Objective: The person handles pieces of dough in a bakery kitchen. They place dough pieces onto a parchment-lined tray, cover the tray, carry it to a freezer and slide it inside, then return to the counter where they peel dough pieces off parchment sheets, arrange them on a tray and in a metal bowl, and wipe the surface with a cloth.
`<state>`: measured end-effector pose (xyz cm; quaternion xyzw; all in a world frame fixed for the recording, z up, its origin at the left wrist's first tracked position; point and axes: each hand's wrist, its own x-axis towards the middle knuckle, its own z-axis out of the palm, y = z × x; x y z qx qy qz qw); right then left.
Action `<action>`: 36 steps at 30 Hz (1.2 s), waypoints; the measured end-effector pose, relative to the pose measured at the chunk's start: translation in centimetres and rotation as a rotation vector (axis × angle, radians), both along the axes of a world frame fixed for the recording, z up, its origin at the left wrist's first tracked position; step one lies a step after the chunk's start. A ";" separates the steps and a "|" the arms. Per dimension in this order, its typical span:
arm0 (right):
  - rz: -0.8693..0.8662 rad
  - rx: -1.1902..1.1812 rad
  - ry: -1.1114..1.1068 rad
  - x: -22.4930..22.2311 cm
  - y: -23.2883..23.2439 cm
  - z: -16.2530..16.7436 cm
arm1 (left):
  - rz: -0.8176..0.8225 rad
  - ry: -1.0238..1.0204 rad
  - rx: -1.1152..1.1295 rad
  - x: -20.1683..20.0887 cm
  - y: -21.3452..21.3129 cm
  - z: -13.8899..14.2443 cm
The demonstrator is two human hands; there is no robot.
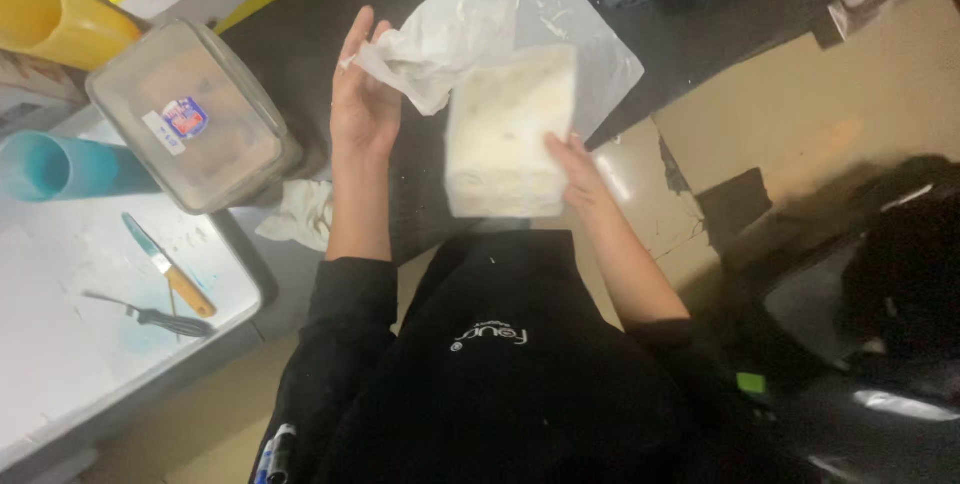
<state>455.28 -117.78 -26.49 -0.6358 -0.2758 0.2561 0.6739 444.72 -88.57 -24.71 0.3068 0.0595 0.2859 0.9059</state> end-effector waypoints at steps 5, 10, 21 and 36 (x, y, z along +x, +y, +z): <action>0.253 -0.092 0.459 3.9 11.3 0.9 | 0.069 0.031 -0.157 2.5 -1.7 -0.8; 0.491 -0.613 -0.039 9.9 10.9 2.8 | 0.186 0.216 -0.369 4.4 -3.5 -2.2; -0.315 0.040 0.158 17.9 6.9 3.2 | 0.147 0.522 0.631 11.1 -8.2 -2.9; -0.253 -0.376 -0.589 25.1 1.7 7.5 | -0.243 0.559 0.735 22.3 -14.2 -2.0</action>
